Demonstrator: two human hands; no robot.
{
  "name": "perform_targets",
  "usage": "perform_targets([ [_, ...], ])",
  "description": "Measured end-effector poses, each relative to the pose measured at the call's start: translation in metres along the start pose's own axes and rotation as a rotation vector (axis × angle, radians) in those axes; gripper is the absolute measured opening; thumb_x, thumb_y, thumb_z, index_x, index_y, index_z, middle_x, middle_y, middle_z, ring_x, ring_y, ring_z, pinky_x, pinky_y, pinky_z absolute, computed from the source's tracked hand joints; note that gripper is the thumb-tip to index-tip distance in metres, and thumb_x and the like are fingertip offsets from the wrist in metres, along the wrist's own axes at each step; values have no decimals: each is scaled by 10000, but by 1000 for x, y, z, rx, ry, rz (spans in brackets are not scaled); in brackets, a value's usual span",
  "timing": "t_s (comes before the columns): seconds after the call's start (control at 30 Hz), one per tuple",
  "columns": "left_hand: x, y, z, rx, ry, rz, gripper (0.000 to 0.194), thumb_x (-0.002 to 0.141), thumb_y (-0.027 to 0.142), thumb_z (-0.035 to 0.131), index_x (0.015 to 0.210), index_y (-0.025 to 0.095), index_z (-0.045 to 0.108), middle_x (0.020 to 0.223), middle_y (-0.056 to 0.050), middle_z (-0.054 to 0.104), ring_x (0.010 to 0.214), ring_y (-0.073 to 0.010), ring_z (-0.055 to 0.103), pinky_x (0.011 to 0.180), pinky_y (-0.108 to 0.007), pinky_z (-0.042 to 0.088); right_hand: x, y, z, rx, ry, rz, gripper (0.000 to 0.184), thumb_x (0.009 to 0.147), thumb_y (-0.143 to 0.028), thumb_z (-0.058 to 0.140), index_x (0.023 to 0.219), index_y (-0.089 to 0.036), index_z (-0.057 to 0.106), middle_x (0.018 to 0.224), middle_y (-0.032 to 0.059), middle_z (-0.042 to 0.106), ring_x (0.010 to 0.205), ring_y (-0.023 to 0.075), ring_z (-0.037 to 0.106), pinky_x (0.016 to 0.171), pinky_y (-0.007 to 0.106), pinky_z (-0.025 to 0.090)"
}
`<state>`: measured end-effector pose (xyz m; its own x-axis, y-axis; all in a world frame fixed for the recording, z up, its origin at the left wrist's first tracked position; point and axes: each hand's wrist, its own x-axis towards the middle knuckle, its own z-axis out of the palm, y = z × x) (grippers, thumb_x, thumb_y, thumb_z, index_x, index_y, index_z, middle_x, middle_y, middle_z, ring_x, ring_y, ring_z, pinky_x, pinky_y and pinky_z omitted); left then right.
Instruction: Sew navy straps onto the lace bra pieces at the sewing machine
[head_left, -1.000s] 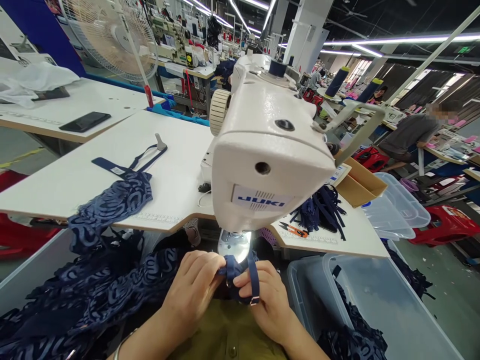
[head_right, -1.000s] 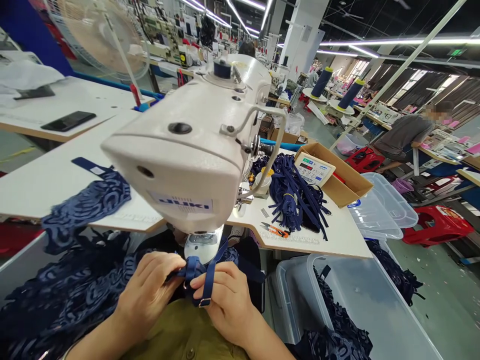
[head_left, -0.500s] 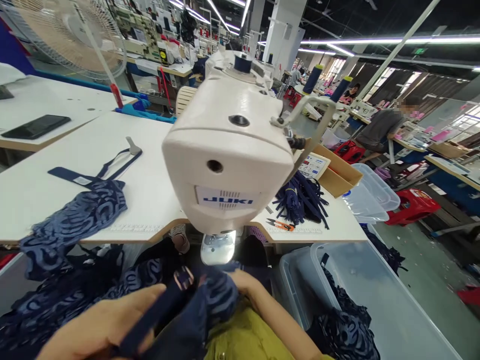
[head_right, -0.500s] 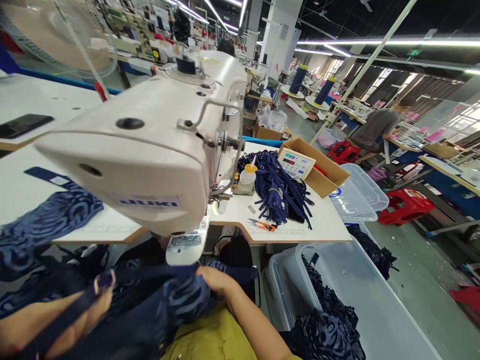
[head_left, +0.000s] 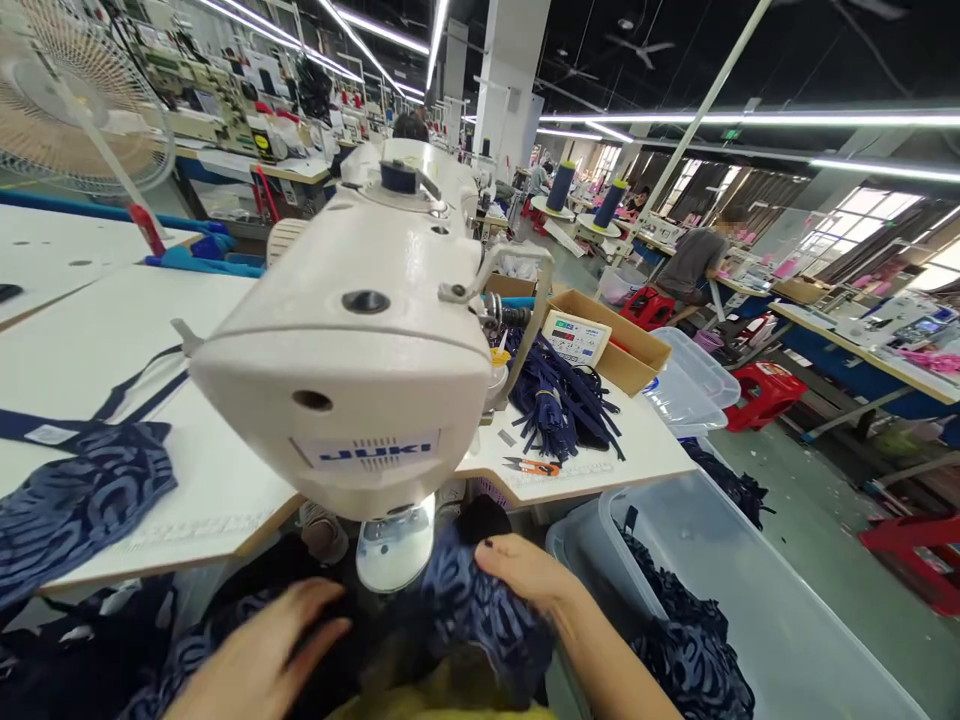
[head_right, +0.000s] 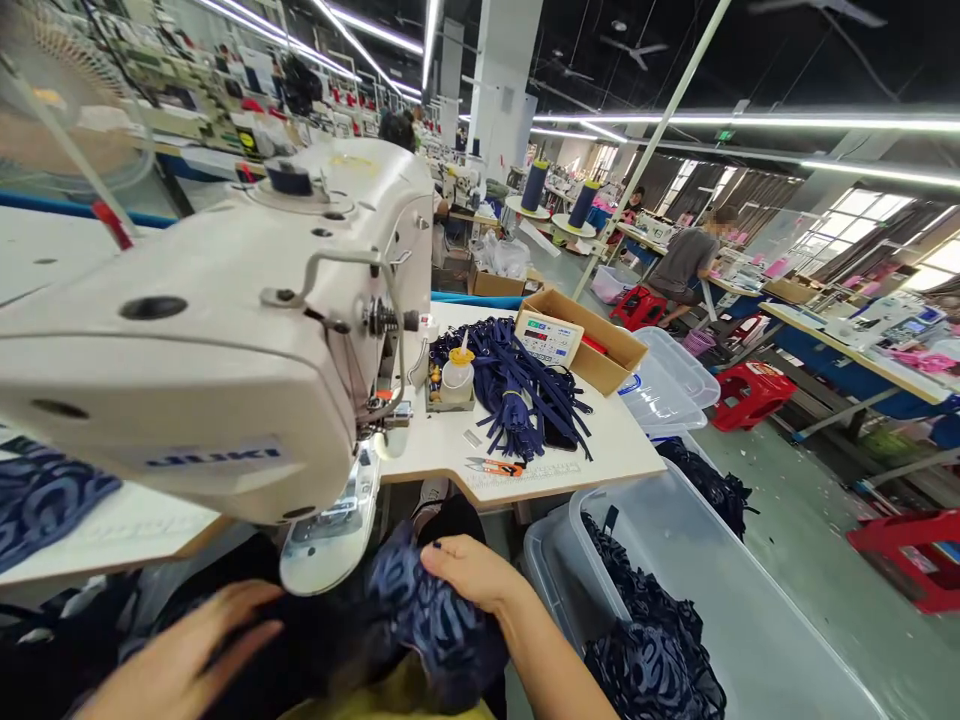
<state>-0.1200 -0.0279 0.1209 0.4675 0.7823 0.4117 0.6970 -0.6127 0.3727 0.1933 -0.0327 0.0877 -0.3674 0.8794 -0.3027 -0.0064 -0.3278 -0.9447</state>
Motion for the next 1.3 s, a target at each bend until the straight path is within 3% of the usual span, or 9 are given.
perform_targets([
  [0.07,17,31,14,-50,-149,157,268,917,252,453,1158,253,571,1055,4,721,922,-135,694,795,-173,547,3,-8,19,122,119,-62,529,821,-696,470,733,-177,526,606,-39,504,497,84,419,538,210,386],
  [0.2,40,68,30,89,55,299,288,954,300,353,1051,197,604,915,-67,736,790,-186,709,684,-240,568,6,-18,52,284,258,-159,498,825,-679,489,794,-184,521,649,-12,513,580,127,494,582,234,407],
  [0.37,37,69,44,135,46,225,381,967,213,252,747,204,563,602,-23,655,499,-162,634,489,-251,492,4,-23,58,-281,306,-277,481,926,-583,368,649,-191,395,617,-38,392,583,104,381,552,213,304],
  [0.57,32,72,49,146,-63,161,339,960,206,268,750,216,534,590,4,647,483,-160,631,457,-245,478,19,-13,53,-847,384,-360,261,933,-310,362,723,-203,474,713,28,568,654,166,528,602,257,325],
  [0.67,32,72,50,151,-116,109,229,941,266,352,943,184,566,825,-77,720,731,-224,704,636,-313,561,20,-17,54,-680,455,-318,316,946,-384,349,724,-200,477,701,30,558,657,168,527,609,253,357],
  [0.83,29,72,53,85,-299,73,290,845,130,412,1103,140,542,1002,-108,716,954,-189,679,842,-261,534,9,-22,62,-285,250,-288,398,971,-484,309,786,-188,501,682,-2,530,630,135,508,590,221,396],
  [1.03,22,79,57,85,-465,-77,322,812,56,403,1072,71,593,719,-107,711,660,-245,692,640,-332,557,5,-1,67,-1014,478,-482,423,995,-308,226,793,-164,570,721,71,605,619,174,573,580,258,398],
  [1.17,24,77,41,27,-464,-144,380,881,332,529,1207,139,549,1031,-140,702,899,-257,687,791,-352,552,-4,-25,59,-990,321,-394,271,990,-296,376,1027,-192,624,845,43,694,736,165,662,659,220,443],
  [1.3,32,74,5,-348,-408,-132,637,734,577,661,1251,233,523,1206,-95,621,1103,-246,582,971,-351,461,-23,-66,54,-896,-84,-435,178,935,-320,533,966,-237,688,928,-7,701,840,129,662,744,174,445],
])
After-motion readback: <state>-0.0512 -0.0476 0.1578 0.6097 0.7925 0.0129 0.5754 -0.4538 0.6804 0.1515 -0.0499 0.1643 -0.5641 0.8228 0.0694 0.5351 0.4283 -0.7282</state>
